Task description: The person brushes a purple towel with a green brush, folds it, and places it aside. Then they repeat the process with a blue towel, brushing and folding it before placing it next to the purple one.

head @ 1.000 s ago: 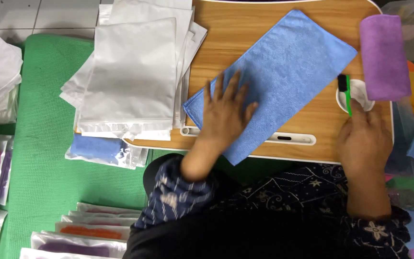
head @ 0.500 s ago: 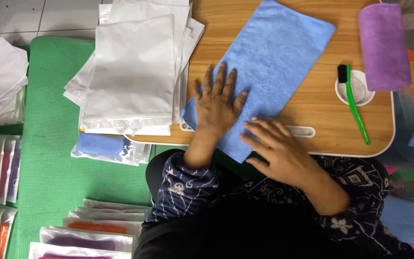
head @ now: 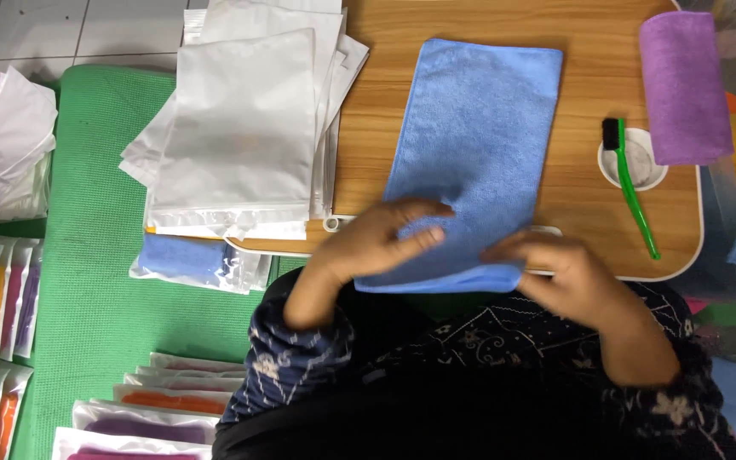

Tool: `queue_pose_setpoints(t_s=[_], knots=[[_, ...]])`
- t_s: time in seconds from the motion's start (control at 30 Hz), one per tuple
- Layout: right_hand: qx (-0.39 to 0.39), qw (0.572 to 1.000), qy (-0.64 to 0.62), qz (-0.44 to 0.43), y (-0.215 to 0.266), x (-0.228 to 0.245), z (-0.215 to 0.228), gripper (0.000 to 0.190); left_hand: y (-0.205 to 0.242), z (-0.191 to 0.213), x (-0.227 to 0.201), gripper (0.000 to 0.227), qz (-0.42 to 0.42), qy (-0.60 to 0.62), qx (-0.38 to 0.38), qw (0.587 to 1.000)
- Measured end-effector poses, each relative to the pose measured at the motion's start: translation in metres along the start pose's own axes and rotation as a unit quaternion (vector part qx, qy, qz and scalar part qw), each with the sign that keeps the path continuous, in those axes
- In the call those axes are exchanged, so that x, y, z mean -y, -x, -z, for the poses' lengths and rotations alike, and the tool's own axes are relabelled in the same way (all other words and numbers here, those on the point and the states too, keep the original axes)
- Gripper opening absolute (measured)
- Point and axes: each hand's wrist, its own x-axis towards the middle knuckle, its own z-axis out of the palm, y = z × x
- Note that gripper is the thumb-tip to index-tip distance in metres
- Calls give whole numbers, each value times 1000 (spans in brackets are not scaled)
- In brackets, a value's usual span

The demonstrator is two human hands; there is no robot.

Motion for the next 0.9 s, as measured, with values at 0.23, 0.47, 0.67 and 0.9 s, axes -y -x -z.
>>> queue_pose_setpoints(t_s=[0.23,0.47,0.67,0.9], knots=[[-239,906,-295,-187,-16,-117,-11,22,-5,14,4,68,136,172,-102,970],[-242,916,-291,-130,-20,-42,-12,52,-9,-9,43,47,74,148,-202,965],[-277,940,-154,-123,-31,-21,-5,9,-21,-12,43,24,73,34,-244,966],[-274,956,39,-98,-32,-18,0,31,-29,-15,40,45,34,-40,-224,973]])
